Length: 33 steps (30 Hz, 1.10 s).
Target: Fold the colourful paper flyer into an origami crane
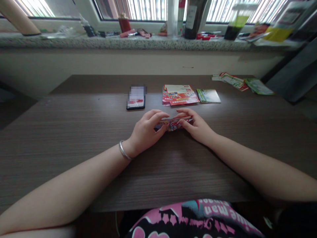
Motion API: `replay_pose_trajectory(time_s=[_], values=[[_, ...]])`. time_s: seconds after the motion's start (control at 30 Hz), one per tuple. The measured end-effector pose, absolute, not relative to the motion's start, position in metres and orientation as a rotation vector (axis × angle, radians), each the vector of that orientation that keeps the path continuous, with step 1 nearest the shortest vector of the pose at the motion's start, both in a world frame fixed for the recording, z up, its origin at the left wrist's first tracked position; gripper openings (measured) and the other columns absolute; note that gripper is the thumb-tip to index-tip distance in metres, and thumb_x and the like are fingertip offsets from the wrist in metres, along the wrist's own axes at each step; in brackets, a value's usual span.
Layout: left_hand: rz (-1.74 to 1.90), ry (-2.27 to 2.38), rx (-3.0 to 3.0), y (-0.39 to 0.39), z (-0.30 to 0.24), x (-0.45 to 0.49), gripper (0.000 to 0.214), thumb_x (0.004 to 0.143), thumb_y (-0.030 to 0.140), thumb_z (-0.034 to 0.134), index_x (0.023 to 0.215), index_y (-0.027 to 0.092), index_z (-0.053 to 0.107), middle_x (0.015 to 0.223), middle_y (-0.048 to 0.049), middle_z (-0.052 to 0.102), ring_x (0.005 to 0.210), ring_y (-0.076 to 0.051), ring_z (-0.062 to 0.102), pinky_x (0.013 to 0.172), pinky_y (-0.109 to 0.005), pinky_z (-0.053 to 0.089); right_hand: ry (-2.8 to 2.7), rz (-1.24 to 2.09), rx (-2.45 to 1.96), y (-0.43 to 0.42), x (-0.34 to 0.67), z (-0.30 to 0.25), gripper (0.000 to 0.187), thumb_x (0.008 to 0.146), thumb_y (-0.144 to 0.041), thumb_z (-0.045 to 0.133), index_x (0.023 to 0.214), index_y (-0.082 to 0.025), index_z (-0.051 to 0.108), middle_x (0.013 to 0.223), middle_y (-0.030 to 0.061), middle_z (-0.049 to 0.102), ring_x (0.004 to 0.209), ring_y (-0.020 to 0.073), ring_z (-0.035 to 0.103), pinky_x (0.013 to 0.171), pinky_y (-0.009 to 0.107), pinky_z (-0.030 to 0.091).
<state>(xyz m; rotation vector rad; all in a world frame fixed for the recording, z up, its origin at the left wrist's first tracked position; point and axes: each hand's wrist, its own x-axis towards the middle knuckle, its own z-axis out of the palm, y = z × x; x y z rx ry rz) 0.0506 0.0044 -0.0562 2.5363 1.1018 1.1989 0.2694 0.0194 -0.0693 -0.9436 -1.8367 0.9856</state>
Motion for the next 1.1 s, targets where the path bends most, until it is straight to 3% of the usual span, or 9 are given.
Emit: replay_pose_trajectory(time_s=[0.33, 0.5, 0.83, 0.97, 1.1], values=[[1.19, 1.032, 2.601, 0.009, -0.059, 0.049, 0.027, 0.089, 0.018, 0.058, 0.115, 0.019, 0.062, 0.108, -0.0087, 0.064, 0.098, -0.018, 0.061, 0.087, -0.035, 0.053, -1.801, 0.871, -1.117, 0.021, 0.271, -0.067, 0.028, 0.081, -0.021, 0.055, 0.108, -0.02, 0.064, 0.092, 0.0039, 0.072, 0.08, 0.0179, 0.066, 0.076, 0.034, 0.054], [1.152, 1.003, 2.652, 0.008, -0.058, 0.049, 0.024, 0.09, 0.02, 0.058, 0.112, 0.022, 0.064, 0.106, -0.0069, 0.065, 0.097, -0.018, 0.06, 0.085, -0.034, 0.053, -1.851, 0.777, -1.133, 0.022, 0.271, -0.065, 0.021, 0.081, -0.021, 0.053, 0.094, -0.021, 0.07, 0.093, 0.0024, 0.072, 0.086, 0.0182, 0.066, 0.08, 0.034, 0.052], [1.095, 1.024, 2.693, 0.009, -0.06, 0.047, 0.024, 0.09, 0.019, 0.057, 0.113, 0.021, 0.065, 0.106, -0.0068, 0.064, 0.099, -0.019, 0.059, 0.087, -0.035, 0.05, -1.859, 0.77, -1.106, 0.024, 0.279, -0.067, 0.027, 0.088, -0.038, 0.059, 0.107, -0.021, 0.066, 0.092, 0.0039, 0.072, 0.08, 0.0179, 0.067, 0.073, 0.033, 0.054], [1.062, 1.015, 2.692, 0.01, -0.06, 0.047, 0.024, 0.09, 0.018, 0.056, 0.113, 0.02, 0.064, 0.108, -0.0073, 0.064, 0.1, -0.019, 0.058, 0.088, -0.036, 0.05, -1.909, 0.652, -0.999, 0.023, 0.281, -0.063, 0.022, 0.086, -0.032, 0.061, 0.105, -0.021, 0.063, 0.105, 0.0067, 0.068, 0.087, 0.0181, 0.065, 0.076, 0.035, 0.054], [1.011, 1.021, 2.7, 0.01, -0.06, 0.046, 0.023, 0.09, 0.018, 0.055, 0.112, 0.019, 0.064, 0.109, -0.0085, 0.063, 0.101, -0.019, 0.058, 0.089, -0.037, 0.049, -2.056, 0.541, -0.923, 0.019, 0.28, -0.057, 0.009, 0.084, -0.027, 0.063, 0.091, -0.021, 0.065, 0.12, 0.0092, 0.061, 0.111, 0.0229, 0.058, 0.082, 0.038, 0.054]])
